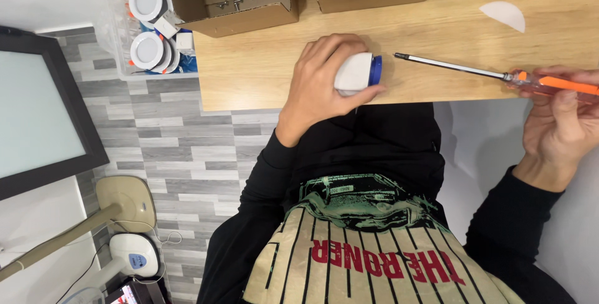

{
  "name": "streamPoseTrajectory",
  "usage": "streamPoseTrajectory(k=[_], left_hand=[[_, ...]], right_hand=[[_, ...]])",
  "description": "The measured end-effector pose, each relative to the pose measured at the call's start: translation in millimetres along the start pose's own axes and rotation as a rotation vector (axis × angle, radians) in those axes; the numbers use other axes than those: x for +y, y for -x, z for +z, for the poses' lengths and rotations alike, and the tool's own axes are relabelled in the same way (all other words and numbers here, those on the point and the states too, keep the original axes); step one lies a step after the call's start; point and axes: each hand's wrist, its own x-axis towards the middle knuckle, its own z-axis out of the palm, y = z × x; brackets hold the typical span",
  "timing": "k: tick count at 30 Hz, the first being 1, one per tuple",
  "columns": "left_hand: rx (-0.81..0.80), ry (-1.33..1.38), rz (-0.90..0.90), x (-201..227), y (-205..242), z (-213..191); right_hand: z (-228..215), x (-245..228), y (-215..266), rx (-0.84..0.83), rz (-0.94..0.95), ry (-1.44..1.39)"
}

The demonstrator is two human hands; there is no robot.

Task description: The person assembles a small white and blue electrical component on a wooden table. They use a screwdriver to tighten screws into the component, then separate the blue and white parts to reveal internal wiring.

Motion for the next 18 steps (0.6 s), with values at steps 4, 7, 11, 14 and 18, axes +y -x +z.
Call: streamPoseTrajectory(k=[4,7,11,14,18], left_hand=[[0.079,-0.015,0.051,1,-1,4],[0.101,0.012,0.093,-1,1,6],[0.14,0.074,0.211,-7,-1,9],[0.129,0.101,0.259,-11,1,11],[0.116,0.116,0.286,-10,2,7]], right_hand=[[-3,5,6,0.101,0.048,-0.032],[7,-3,6,0.072,0.024,-0.025],[13,-13,6,0.006,-0.018,0.043],[7,-10,7,0.02,0.001,0.063],[4,-5,8,0.014,0.007,0.041]])
